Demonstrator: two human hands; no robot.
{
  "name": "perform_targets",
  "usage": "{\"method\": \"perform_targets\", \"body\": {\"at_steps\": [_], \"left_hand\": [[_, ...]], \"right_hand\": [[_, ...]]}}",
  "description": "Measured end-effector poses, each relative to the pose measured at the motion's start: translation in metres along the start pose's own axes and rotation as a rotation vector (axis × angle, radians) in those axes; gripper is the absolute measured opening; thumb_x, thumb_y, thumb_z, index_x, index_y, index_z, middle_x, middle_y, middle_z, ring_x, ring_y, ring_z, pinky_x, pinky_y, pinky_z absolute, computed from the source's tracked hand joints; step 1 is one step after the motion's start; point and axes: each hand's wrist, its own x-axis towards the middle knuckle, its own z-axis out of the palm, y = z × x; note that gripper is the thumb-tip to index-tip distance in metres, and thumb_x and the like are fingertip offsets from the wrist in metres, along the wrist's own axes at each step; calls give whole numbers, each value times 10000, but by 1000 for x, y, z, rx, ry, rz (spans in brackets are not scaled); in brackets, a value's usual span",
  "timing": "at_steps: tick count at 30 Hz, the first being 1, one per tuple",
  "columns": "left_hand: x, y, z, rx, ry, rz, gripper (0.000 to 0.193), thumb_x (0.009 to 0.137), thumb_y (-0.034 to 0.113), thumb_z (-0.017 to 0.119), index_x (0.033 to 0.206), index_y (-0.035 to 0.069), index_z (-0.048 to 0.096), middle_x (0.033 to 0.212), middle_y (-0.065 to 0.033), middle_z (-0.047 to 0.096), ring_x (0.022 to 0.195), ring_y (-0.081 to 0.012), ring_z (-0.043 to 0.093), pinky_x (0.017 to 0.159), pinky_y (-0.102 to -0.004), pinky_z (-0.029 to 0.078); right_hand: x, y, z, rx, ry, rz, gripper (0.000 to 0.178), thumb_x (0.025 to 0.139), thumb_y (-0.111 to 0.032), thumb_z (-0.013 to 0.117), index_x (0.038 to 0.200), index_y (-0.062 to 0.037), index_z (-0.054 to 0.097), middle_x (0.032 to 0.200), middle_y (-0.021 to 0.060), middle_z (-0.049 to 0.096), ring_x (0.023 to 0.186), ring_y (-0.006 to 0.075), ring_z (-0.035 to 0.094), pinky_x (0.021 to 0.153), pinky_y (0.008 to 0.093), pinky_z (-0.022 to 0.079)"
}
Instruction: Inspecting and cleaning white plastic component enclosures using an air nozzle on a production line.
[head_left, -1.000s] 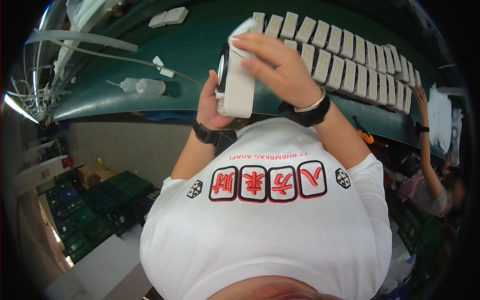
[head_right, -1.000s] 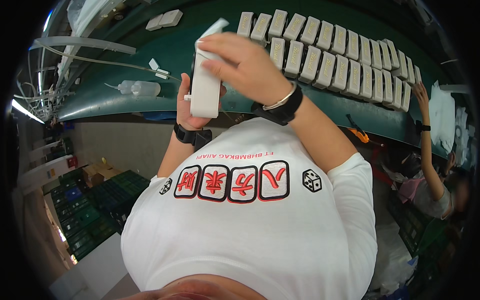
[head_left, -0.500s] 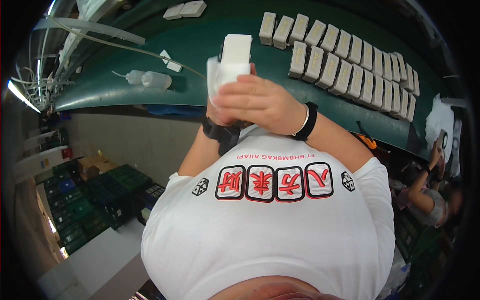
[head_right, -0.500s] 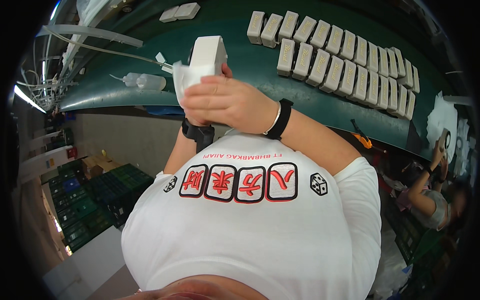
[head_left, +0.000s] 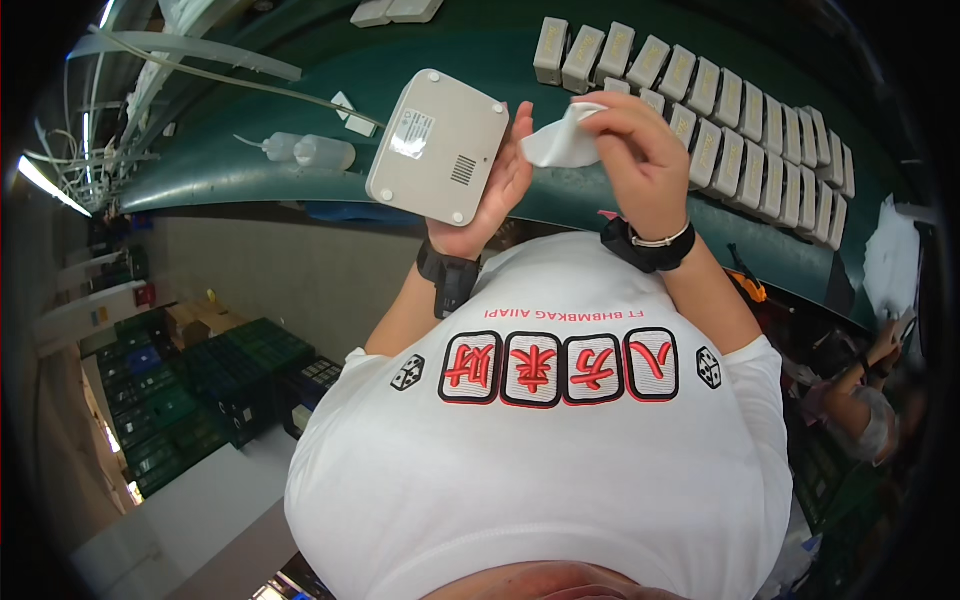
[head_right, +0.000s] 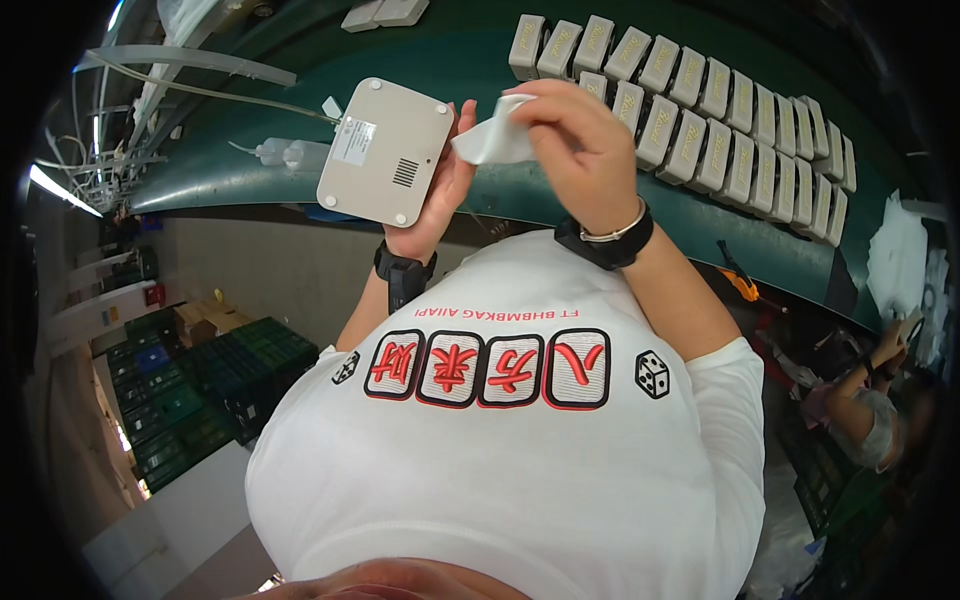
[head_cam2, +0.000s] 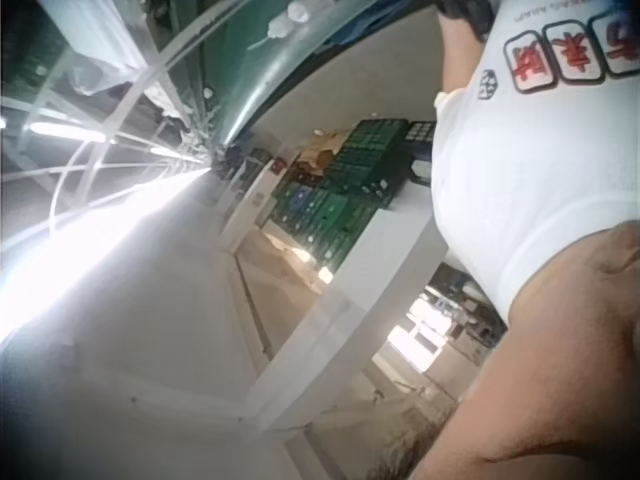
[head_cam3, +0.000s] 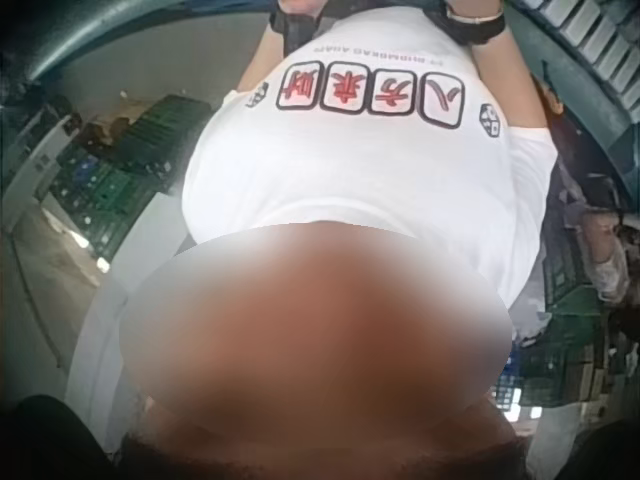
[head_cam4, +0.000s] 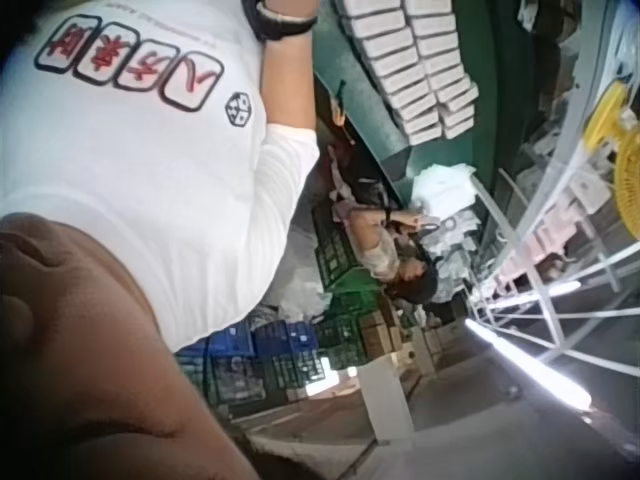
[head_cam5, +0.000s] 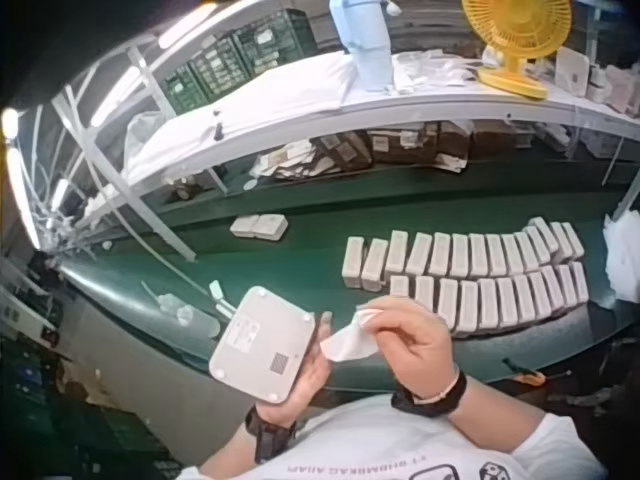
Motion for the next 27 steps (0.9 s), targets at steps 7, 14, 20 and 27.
{"method": "perform_targets", "body": {"at_steps": [7, 14, 20, 27], "left_hand": [[-8, 4, -12, 41, -65, -76, 595, 896, 452, 531, 1365, 99, 436, 1465, -92, 363, 1357, -296, 320, 1117, -496, 241], [-8, 1, -27, 430, -124, -33, 580, 902, 508, 477, 1367, 161, 456, 1467, -74, 369, 1384, -324, 267, 1134, -513, 200], [-2, -6, -24, 469, -90, 241, 585, 911, 540, 418, 1390, 205, 440, 1494, -67, 343, 1418, -371, 165, 1155, -523, 140], [-2, 19, -22, 327, -71, 317, 580, 908, 552, 402, 1385, 226, 444, 1498, -49, 347, 1427, -329, 167, 1129, -610, 82]], "right_hand": [[-1, 10, -2, 173, 175, 277, 151, 905, 15, 527, 1010, 8, 636, 1145, 105, 624, 1007, 166, 578, 873, 253, 436], [20, -12, 46, -159, -243, -116, 328, 876, -53, 562, 1202, -15, 569, 1294, 141, 559, 1209, 280, 521, 998, 326, 408], [-1, -10, 68, -316, -335, -215, 428, 806, -70, 600, 1230, -32, 552, 1306, 139, 548, 1187, 299, 536, 940, 343, 464], [-12, 21, 30, -98, -632, -127, 322, 752, -32, 627, 1072, -56, 653, 1136, 112, 650, 981, 271, 646, 790, 334, 529]]}}
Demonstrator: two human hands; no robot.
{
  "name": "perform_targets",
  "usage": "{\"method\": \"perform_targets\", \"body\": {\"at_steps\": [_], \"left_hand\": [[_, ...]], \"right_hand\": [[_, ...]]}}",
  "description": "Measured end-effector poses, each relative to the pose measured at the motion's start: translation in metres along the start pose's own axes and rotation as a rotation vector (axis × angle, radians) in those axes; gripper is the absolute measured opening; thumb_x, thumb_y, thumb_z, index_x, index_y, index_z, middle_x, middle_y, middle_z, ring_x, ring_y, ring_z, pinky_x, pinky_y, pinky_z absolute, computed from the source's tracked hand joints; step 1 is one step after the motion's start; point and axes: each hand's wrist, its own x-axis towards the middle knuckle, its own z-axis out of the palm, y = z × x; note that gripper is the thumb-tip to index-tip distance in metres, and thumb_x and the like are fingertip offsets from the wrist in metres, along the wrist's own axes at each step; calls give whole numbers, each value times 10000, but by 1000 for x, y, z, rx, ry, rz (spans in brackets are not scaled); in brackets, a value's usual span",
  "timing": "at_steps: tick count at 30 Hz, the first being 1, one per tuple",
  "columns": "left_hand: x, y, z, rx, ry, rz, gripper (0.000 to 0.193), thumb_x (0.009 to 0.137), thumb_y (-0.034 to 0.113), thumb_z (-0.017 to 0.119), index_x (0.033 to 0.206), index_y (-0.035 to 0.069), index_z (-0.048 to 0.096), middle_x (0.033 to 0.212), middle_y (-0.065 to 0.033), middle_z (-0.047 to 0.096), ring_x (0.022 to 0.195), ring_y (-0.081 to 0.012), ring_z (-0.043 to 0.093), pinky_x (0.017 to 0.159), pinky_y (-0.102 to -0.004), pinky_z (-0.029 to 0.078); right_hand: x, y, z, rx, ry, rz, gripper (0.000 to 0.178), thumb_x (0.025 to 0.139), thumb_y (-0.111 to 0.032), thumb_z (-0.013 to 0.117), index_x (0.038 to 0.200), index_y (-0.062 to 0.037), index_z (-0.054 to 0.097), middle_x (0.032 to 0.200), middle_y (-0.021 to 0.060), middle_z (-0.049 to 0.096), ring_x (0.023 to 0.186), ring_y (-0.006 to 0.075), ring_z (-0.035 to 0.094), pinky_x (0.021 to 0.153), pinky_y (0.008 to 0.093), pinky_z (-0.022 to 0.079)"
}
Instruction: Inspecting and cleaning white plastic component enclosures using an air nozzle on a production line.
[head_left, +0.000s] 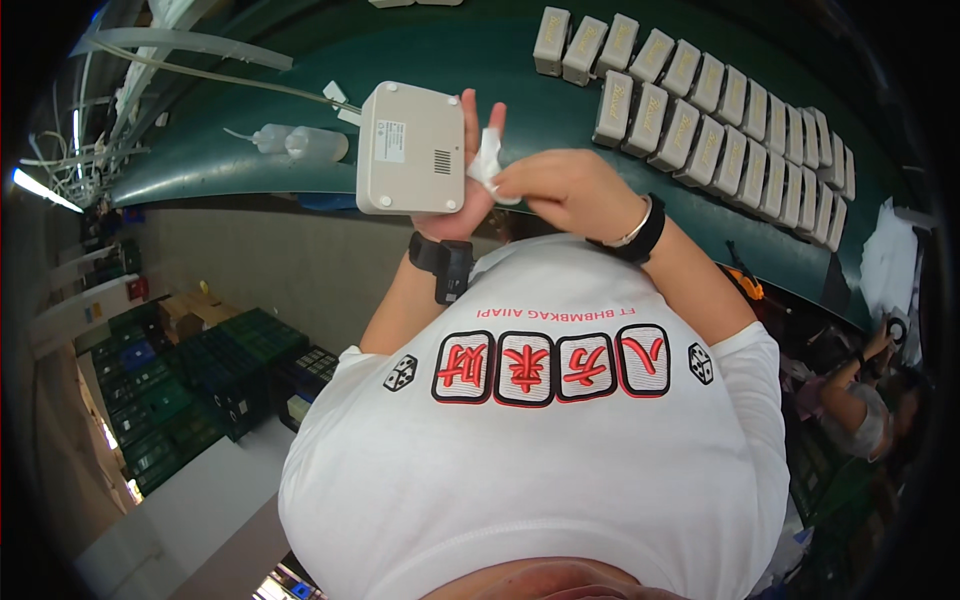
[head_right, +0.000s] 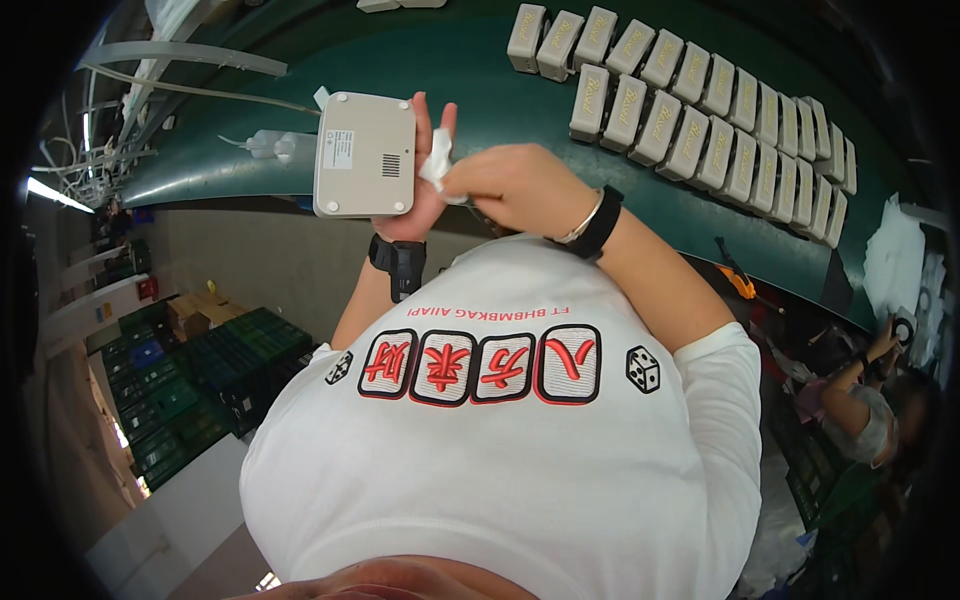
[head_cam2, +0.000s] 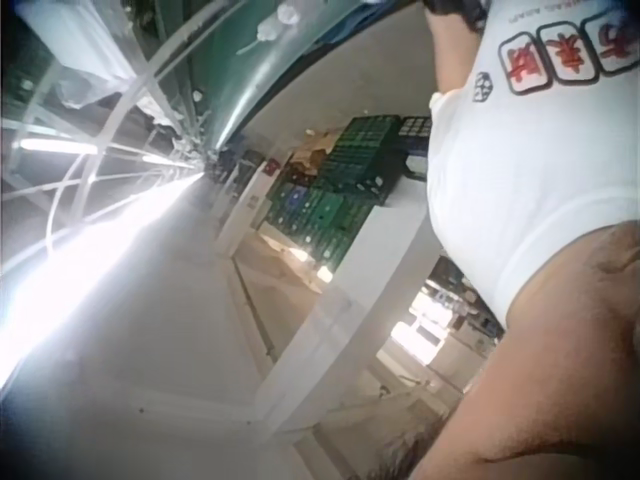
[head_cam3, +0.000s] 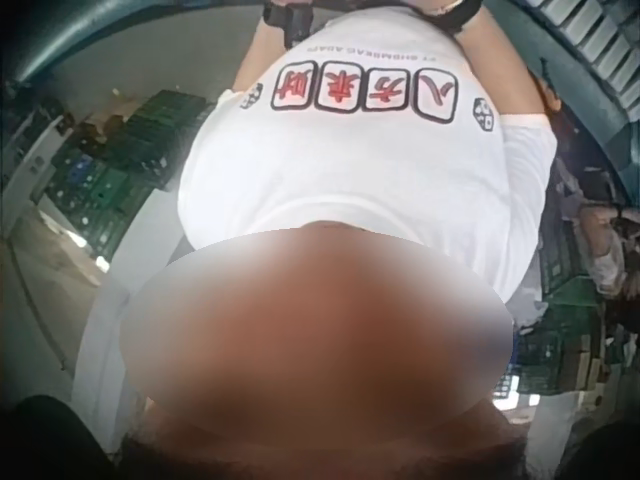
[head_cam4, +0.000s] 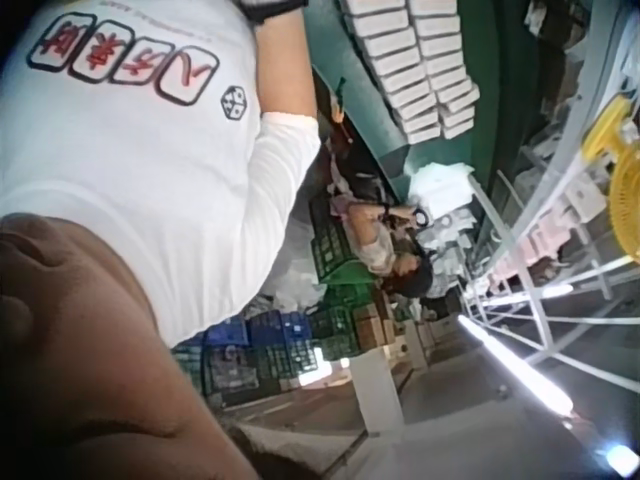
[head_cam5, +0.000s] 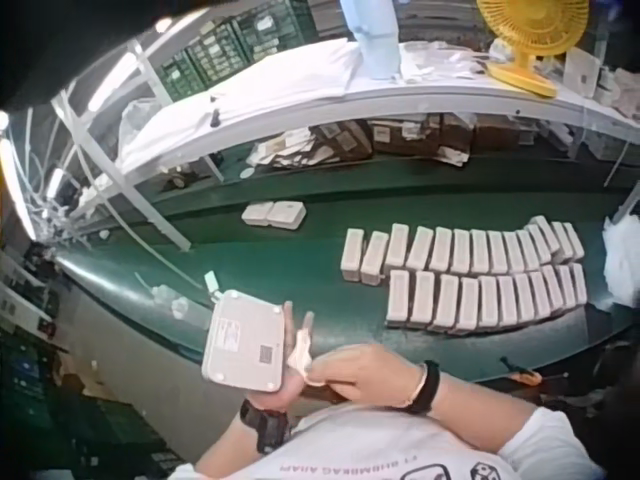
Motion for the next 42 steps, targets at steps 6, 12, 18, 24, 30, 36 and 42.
{"method": "perform_targets", "body": {"at_steps": [6, 12, 18, 24, 30, 36, 42], "left_hand": [[-6, 26, -52, 158, 86, 3, 595, 889, 569, 418, 1358, 206, 466, 1468, -45, 399, 1418, -262, 223, 1062, -707, 26], [-31, 64, -75, -226, 339, -88, 545, 881, 468, 508, 1332, 163, 481, 1406, -84, 460, 1220, -296, 506, 1075, -543, 301], [-59, 96, -88, 86, 420, -167, 474, 889, 323, 536, 1304, 100, 490, 1375, -123, 476, 1065, -296, 596, 959, -415, 458], [-61, 106, -80, 653, 655, -79, 503, 880, 219, 563, 1326, 20, 441, 1251, -133, 563, 1047, -271, 593, 926, -366, 473], [-58, 101, -51, 1291, 573, 191, 626, 818, 100, 641, 1374, 11, 367, 1138, -130, 618, 1029, -233, 602, 931, -355, 467], [-58, 109, -28, 1886, 398, 230, 743, 747, 108, 706, 1398, 48, 352, 1121, -124, 634, 993, -240, 627, 877, -346, 489], [-50, 103, 7, 2513, 449, 124, 789, 695, 136, 749, 1396, 114, 386, 1076, -116, 652, 997, -236, 633, 847, -311, 493]], "right_hand": [[-92, 80, 9, 299, -99, 740, 286, 769, 0, 586, 1048, -23, 646, 975, 113, 676, 857, 261, 652, 763, 311, 522], [-255, 88, 44, 108, 235, 1005, 312, 815, -137, 643, 1101, -31, 577, 907, 100, 655, 790, 195, 643, 667, 280, 499], [-420, 60, 59, 878, 1410, 1777, 367, 830, -191, 711, 1140, -108, 533, 1005, 98, 641, 867, 202, 653, 627, 294, 499], [-450, 67, 42, 809, 1531, 1406, 447, 886, -222, 668, 1269, -103, 470, 1092, 98, 627, 928, 218, 656, 762, 319, 497], [-423, 44, 48, -237, 1073, 1538, 392, 930, -255, 617, 1249, -52, 514, 918, 68, 655, 785, 145, 630, 713, 243, 474], [-236, -1, -18, 309, 1089, 1042, 321, 932, -239, 599, 1168, -22, 572, 804, 9, 622, 572, 20, 458, 536, 168, 364], [-99, 13, -13, 173, 8, 650, 270, 891, -268, 636, 956, -6, 626, 639, 74, 576, 559, 87, 526, 505, 221, 404]]}}
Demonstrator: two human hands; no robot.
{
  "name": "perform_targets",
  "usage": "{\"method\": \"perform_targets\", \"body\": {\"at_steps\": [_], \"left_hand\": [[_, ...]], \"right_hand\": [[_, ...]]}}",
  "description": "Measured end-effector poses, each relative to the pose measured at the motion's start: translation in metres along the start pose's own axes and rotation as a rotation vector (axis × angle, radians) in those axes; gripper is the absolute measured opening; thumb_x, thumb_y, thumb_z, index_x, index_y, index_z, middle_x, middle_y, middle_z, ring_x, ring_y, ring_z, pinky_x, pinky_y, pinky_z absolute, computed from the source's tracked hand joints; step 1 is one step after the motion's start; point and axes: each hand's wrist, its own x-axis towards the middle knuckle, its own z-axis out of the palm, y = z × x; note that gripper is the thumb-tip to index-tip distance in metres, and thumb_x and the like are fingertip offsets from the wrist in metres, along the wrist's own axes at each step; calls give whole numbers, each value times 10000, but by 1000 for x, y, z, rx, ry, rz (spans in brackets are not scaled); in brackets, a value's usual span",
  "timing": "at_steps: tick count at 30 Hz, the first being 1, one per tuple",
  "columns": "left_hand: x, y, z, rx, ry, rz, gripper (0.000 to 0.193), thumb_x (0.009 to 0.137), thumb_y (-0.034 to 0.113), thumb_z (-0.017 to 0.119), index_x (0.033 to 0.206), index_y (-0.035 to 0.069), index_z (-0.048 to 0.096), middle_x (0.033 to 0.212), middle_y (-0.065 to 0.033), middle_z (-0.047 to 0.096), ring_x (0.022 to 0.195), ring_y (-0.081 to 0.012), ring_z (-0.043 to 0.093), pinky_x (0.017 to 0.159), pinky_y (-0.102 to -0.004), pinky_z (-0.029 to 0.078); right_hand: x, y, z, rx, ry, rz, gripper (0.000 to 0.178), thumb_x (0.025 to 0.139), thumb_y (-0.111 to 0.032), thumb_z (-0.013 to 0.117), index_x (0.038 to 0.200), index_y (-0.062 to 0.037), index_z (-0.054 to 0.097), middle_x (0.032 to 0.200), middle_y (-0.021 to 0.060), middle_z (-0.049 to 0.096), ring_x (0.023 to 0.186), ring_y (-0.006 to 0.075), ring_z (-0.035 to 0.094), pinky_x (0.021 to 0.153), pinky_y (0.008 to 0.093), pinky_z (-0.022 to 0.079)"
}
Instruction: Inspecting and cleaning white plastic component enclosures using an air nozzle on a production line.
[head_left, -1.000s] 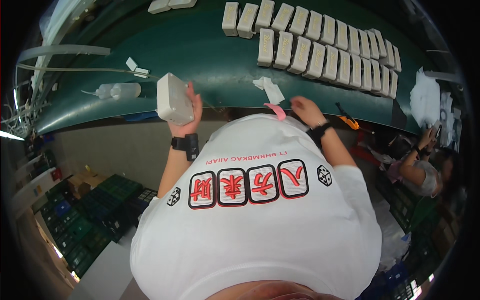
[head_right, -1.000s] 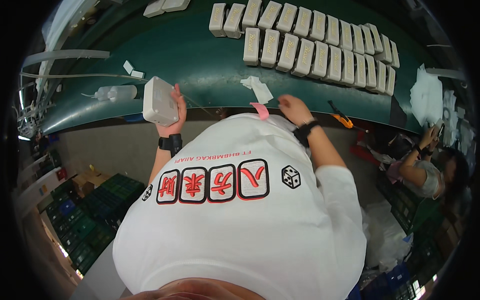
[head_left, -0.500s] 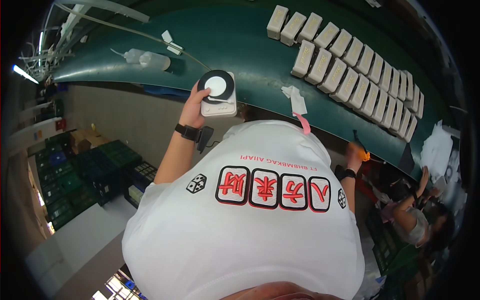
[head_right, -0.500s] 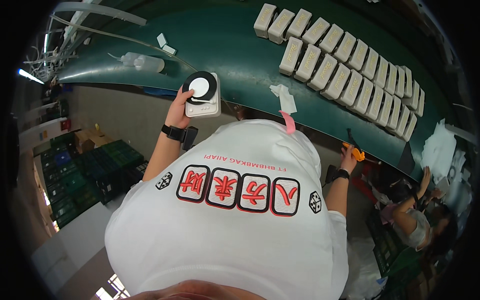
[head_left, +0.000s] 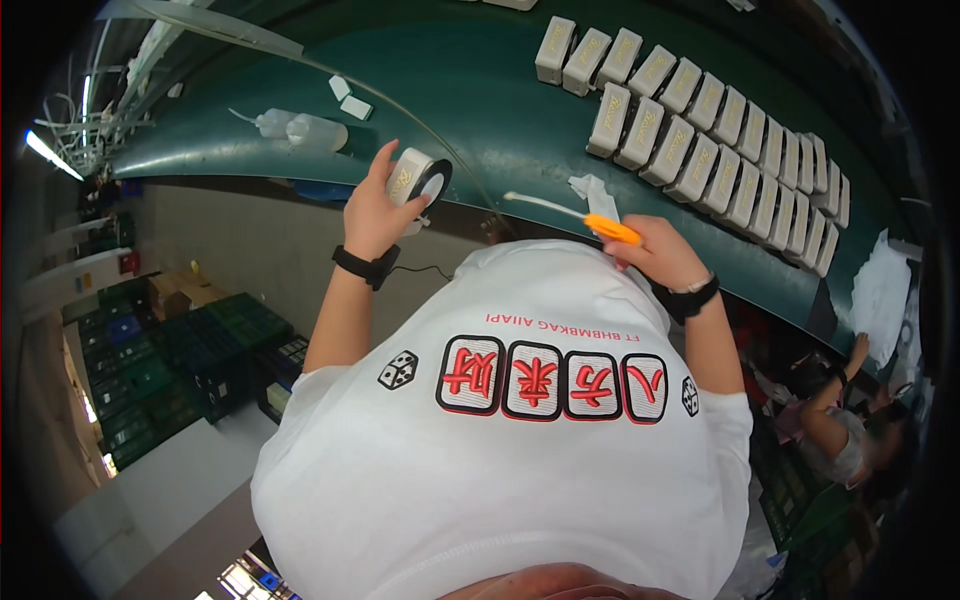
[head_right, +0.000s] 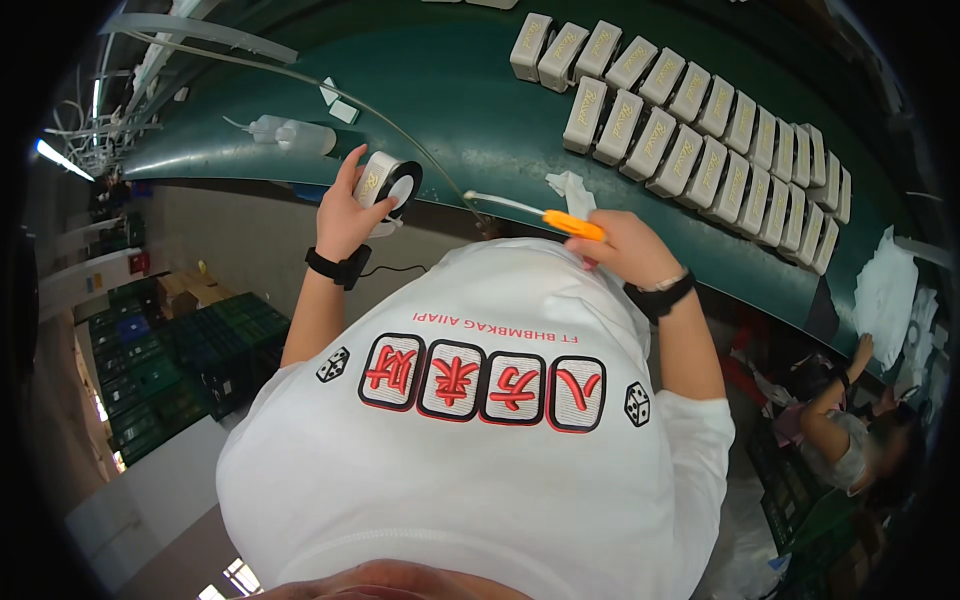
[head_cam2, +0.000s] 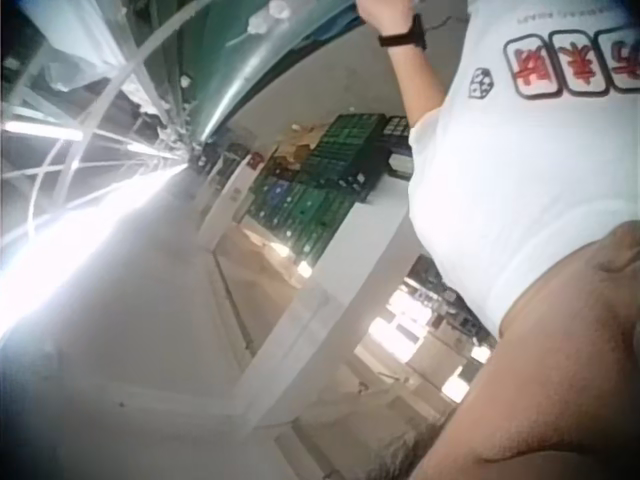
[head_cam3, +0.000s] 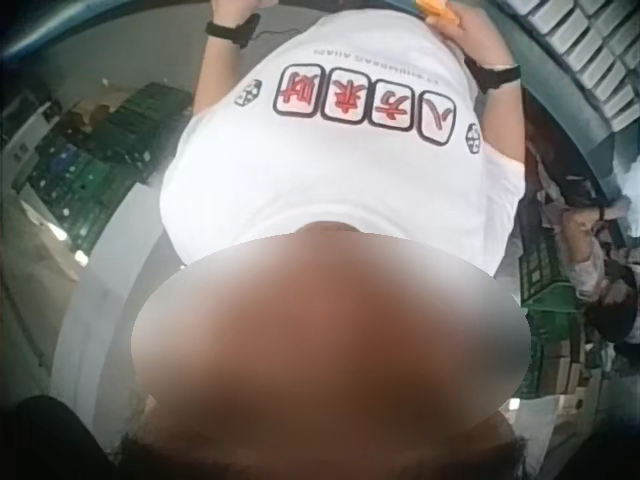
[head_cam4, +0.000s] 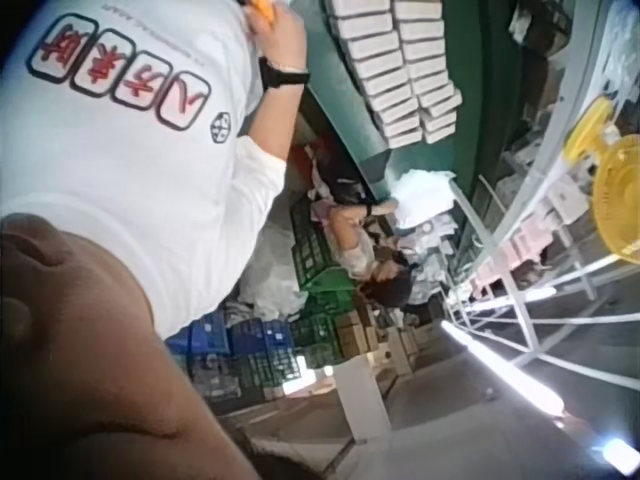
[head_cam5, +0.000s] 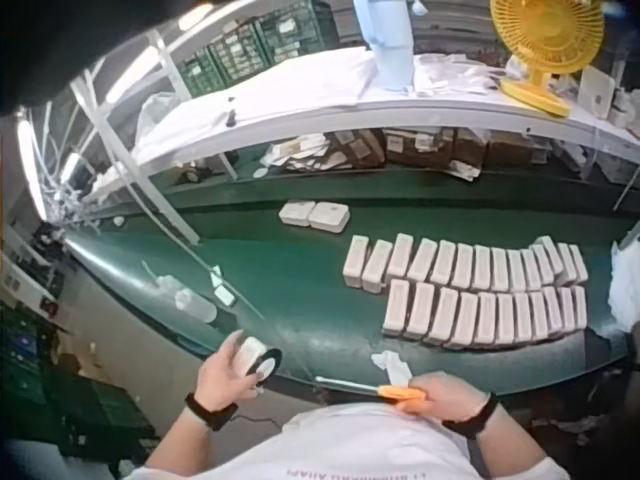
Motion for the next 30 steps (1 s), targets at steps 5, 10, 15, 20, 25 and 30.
{"method": "perform_targets", "body": {"at_steps": [5, 10, 15, 20, 25, 30], "left_hand": [[-4, -3, -7, 378, -88, 71, 781, 683, 187, 747, 1387, 150, 409, 1081, -124, 655, 964, -269, 645, 821, -310, 501], [-5, -10, -22, 381, -425, 124, 658, 706, 173, 714, 1320, 105, 486, 1076, -128, 661, 987, -302, 630, 841, -366, 507], [-6, -50, 0, -842, -536, -247, 511, 786, 118, 657, 1272, 43, 522, 1107, -117, 651, 1007, -262, 628, 878, -360, 503], [20, -17, 23, -1153, -428, -338, 517, 845, 120, 611, 1325, 10, 452, 1218, -118, 581, 1085, -238, 582, 930, -342, 471], [58, 31, 70, -836, -224, -20, 555, 861, 185, 600, 1362, 42, 408, 1266, -148, 535, 1109, -278, 564, 952, -347, 450], [101, 81, 104, -2, -117, 334, 632, 814, 227, 641, 1382, 102, 395, 1217, -193, 527, 1078, -351, 557, 913, -394, 465]], "right_hand": [[43, -33, 14, -104, -350, 355, 346, 871, -319, 663, 817, 14, 586, 599, 111, 563, 480, 150, 552, 470, 270, 420], [44, -5, 23, -139, -264, 110, 350, 878, -315, 659, 807, 19, 584, 587, 87, 567, 401, 147, 517, 433, 261, 408], [36, -12, 5, 136, -286, 415, 396, 877, -397, 639, 804, -10, 595, 566, 50, 569, 429, 148, 550, 456, 277, 434], [15, -2, -3, 113, -280, 388, 267, 869, -233, 671, 854, 27, 612, 628, 29, 592, 523, 110, 557, 523, 250, 438], [-20, 7, -7, 298, -166, 230, 263, 844, -209, 703, 937, 28, 637, 737, 32, 625, 675, 64, 553, 638, 221, 445], [-63, 3, -5, 380, 71, 296, 304, 820, -195, 729, 1015, 22, 646, 890, 25, 640, 814, 53, 521, 736, 217, 435]]}}
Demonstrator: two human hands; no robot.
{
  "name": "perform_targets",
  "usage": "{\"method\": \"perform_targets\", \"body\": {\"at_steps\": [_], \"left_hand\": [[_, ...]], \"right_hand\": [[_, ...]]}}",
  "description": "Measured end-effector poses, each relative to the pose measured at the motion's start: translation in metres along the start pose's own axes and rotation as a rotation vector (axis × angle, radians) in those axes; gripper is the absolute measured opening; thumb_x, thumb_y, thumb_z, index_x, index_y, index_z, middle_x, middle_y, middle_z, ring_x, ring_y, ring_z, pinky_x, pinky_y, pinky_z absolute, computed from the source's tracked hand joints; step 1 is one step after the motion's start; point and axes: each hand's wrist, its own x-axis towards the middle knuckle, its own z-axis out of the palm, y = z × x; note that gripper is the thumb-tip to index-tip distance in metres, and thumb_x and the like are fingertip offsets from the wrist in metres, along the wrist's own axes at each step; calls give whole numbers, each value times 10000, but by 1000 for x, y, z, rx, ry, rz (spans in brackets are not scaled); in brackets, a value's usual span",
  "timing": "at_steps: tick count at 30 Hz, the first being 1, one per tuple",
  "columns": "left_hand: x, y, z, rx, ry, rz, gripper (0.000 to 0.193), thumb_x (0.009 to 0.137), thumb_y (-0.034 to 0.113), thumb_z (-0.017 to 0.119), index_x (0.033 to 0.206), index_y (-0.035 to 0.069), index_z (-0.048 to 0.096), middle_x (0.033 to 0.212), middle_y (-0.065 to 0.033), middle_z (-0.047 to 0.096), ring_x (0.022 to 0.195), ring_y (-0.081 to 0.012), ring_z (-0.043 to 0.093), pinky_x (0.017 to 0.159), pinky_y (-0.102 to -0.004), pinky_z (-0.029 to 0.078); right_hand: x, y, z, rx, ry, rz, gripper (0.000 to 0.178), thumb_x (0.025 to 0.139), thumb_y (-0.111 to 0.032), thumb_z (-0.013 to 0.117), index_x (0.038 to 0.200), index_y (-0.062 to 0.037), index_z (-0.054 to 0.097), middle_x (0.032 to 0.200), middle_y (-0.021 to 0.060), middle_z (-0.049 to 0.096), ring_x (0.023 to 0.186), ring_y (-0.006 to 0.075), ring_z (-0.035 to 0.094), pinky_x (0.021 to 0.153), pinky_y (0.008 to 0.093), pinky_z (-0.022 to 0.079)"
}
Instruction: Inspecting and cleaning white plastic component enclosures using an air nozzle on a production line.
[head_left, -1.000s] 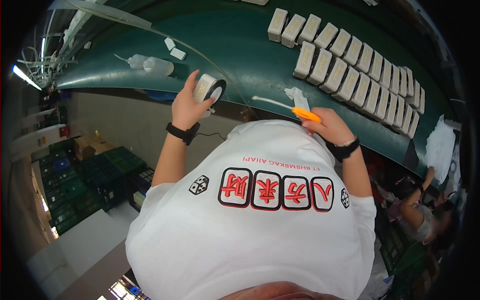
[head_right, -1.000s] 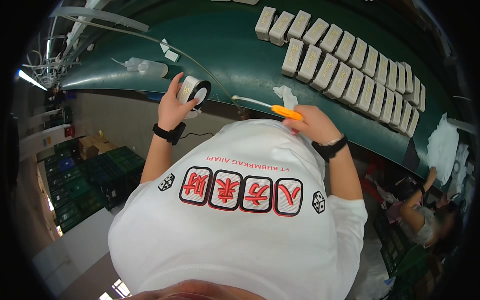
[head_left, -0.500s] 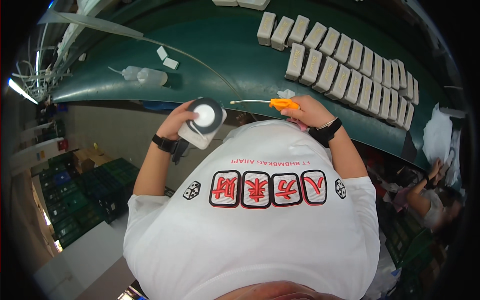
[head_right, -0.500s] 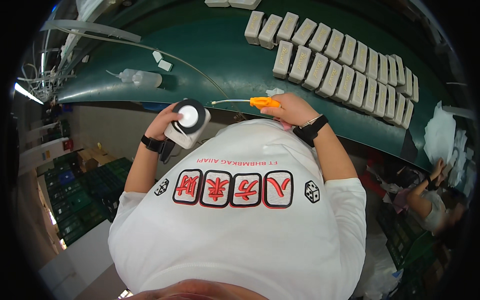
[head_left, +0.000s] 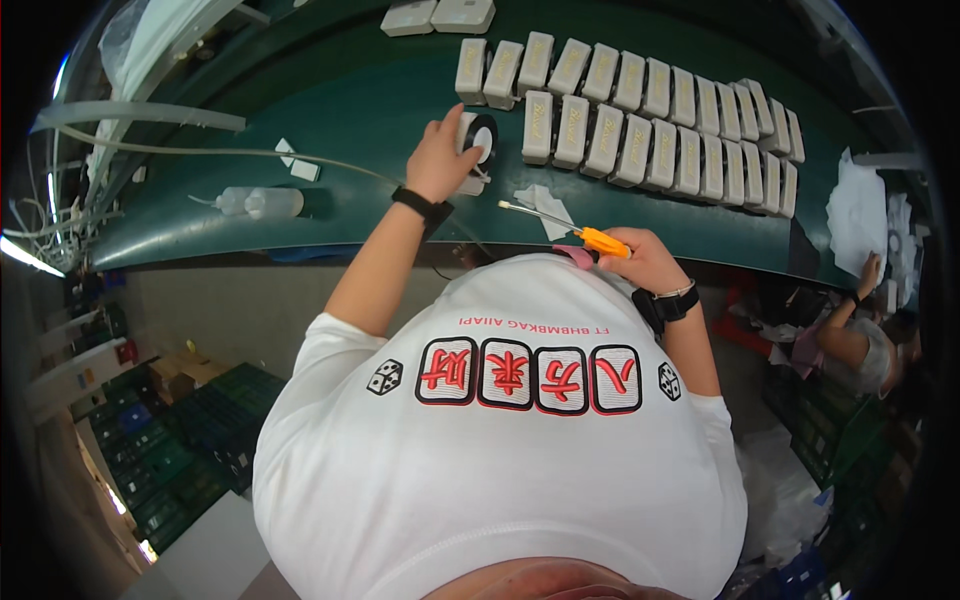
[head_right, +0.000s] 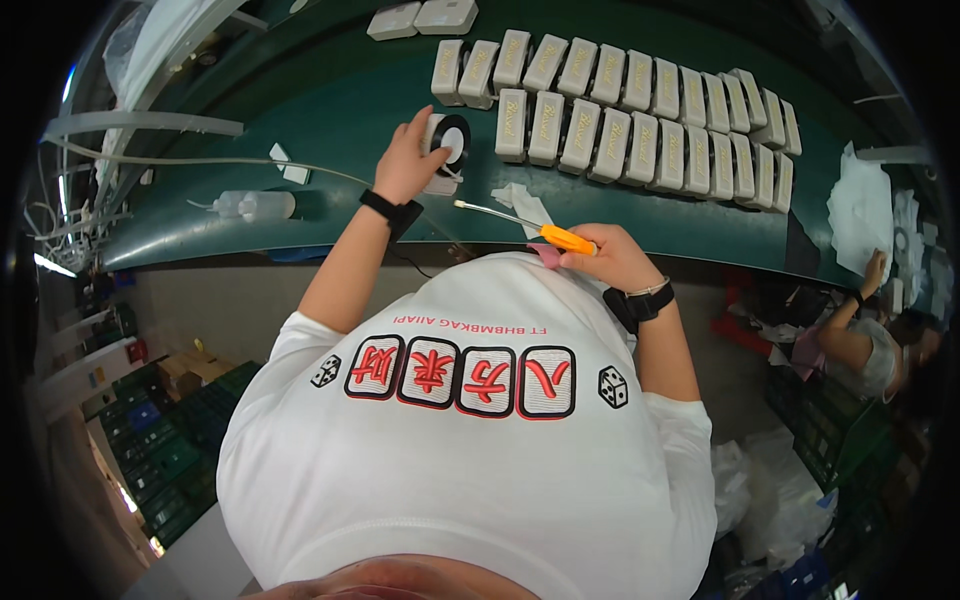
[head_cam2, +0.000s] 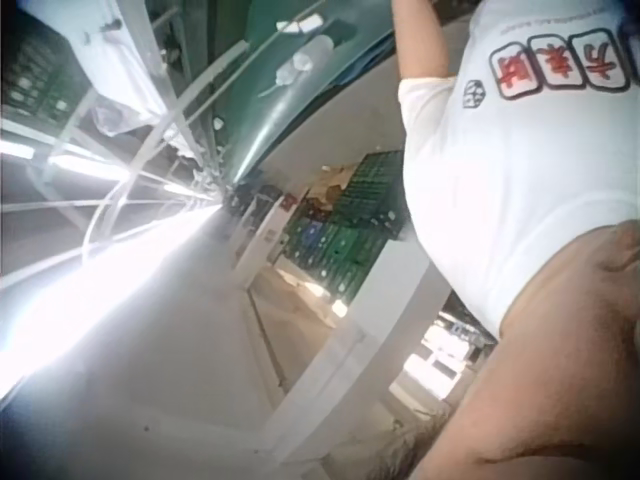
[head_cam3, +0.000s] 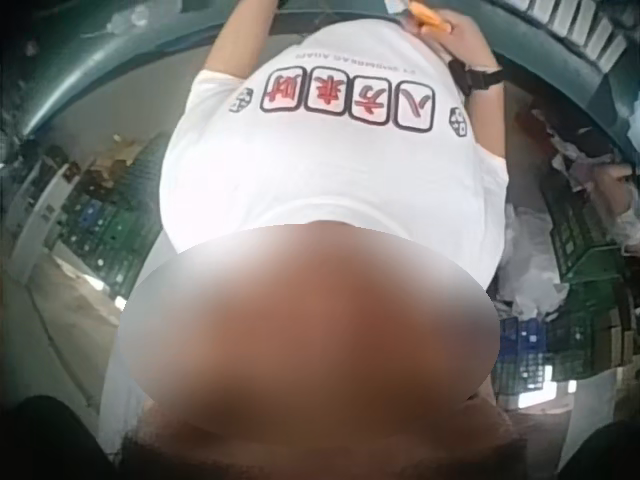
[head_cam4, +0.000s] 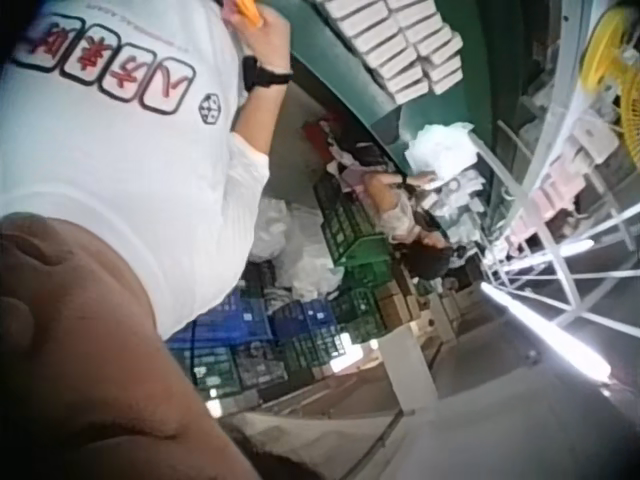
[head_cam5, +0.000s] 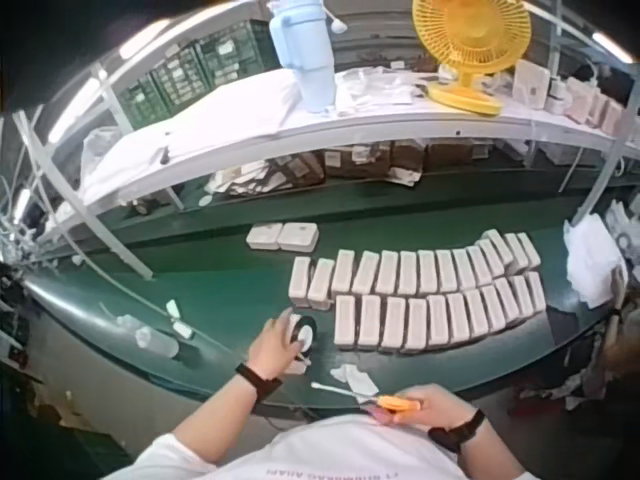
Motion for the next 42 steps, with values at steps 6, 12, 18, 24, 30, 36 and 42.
{"method": "perform_targets", "body": {"at_steps": [6, 12, 18, 24, 30, 36, 42], "left_hand": [[30, 13, 35, 146, -127, -30, 710, 781, 210, 660, 1412, 102, 352, 1177, -241, 506, 1103, -427, 511, 884, -432, 467], [29, -15, 60, 47, 213, 147, 674, 765, 210, 677, 1366, 77, 401, 1153, -194, 516, 1029, -363, 546, 857, -409, 479], [90, -1, -65, -24, 142, 271, 618, 736, 246, 740, 1263, 38, 495, 1171, -144, 503, 981, -306, 530, 889, -393, 459], [245, -60, -112, 388, 112, 384, 766, 700, 336, 783, 1347, 117, 437, 1357, -154, 422, 1208, -356, 446, 985, -438, 403], [321, -86, -34, 732, -193, 552, 961, 682, 449, 778, 1468, 235, 268, 1509, -132, 256, 1386, -360, 240, 1096, -554, 240], [348, -66, 3, 761, -252, 710, 1025, 665, 514, 760, 1490, 244, 216, 1503, -132, 246, 1386, -364, 221, 1108, -561, 203], [372, -58, 19, 649, -379, 717, 1016, 671, 536, 745, 1492, 242, 225, 1462, -163, 309, 1328, -390, 314, 1094, -553, 232]], "right_hand": [[-30, 9, 13, 17, 189, 18, 297, 813, -178, 732, 1024, 13, 646, 937, 23, 639, 820, 75, 535, 753, 223, 440], [-43, 19, 23, 18, 268, 50, 272, 810, -133, 721, 1028, 11, 644, 942, 29, 641, 831, 80, 548, 770, 220, 437], [-73, 11, 35, 99, 400, 68, 282, 792, -123, 737, 1017, 16, 637, 889, 28, 620, 812, 89, 538, 746, 236, 442], [-101, 10, 39, 56, 457, 198, 255, 789, -53, 706, 1026, 20, 645, 912, 34, 644, 841, 96, 572, 769, 243, 458], [-162, 16, 43, 94, 731, 427, 195, 805, -46, 682, 988, 14, 646, 912, 27, 642, 854, 94, 572, 781, 247, 457], [-224, 74, 70, 77, 1298, 581, 155, 902, -203, 625, 873, -52, 642, 596, -48, 498, 505, 34, 447, 455, 205, 336], [-264, 108, 93, -29, 1481, 777, 233, 929, -282, 597, 851, -67, 641, 519, -76, 409, 407, 27, 323, 381, 220, 223]]}}
